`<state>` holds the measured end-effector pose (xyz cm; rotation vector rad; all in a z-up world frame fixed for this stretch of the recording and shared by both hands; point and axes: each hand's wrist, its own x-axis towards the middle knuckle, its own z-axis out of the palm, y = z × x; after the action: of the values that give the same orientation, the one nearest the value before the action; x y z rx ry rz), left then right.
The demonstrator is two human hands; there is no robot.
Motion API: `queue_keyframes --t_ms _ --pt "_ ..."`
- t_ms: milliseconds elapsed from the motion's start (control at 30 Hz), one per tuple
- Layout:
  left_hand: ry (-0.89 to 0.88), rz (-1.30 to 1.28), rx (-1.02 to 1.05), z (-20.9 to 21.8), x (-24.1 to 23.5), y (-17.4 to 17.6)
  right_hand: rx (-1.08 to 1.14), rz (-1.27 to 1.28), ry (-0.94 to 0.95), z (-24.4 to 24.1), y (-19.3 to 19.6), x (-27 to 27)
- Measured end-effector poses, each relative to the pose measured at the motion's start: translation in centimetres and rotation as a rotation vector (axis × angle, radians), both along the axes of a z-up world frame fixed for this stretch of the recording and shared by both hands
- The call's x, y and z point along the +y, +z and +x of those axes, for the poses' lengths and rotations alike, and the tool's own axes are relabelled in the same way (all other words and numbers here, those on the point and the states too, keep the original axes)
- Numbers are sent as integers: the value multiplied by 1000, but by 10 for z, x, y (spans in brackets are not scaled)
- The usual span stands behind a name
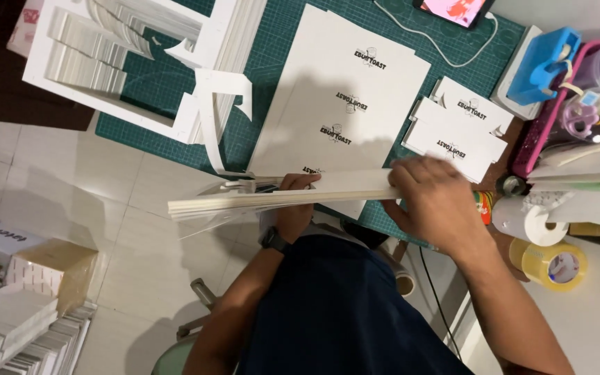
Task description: Folding flat cardboard sheets into box components and organizing them in a storage rack.
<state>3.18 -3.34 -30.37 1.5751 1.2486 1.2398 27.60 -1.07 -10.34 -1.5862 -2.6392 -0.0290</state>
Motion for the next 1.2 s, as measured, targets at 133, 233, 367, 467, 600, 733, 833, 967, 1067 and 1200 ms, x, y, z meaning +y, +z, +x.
queue_keyframes --t_ms 133,233,367,467,600,733,833,967,1067,1200 --pt "14 -9 -21 -2 -1 3 -38 -135 36 0 9 1" --pt "49 -16 3 -2 -2 3 13 -114 63 6 -2 -1" --pt "63 -88 20 -8 -6 43 27 -119 47 7 -6 -2" --pt "23 -400 104 -34 -49 55 -2 -102 32 6 -9 -4" --pt "98 -708 138 -120 -130 -21 1 -69 44 7 -15 -6" --pt "423 -664 31 -190 -102 -45 8 -95 37 6 -12 -7" --pt "675 -622 -399 -214 -57 -57 -40 -66 46 6 -10 -7" --pt "371 -556 -463 -204 -1 -45 -20 -127 45 6 -4 -4" --pt "285 -570 -580 -180 25 -21 -36 -148 34 3 2 -3" --pt "227 -628 -663 -177 43 -37 -87 -142 9 6 -1 -5"
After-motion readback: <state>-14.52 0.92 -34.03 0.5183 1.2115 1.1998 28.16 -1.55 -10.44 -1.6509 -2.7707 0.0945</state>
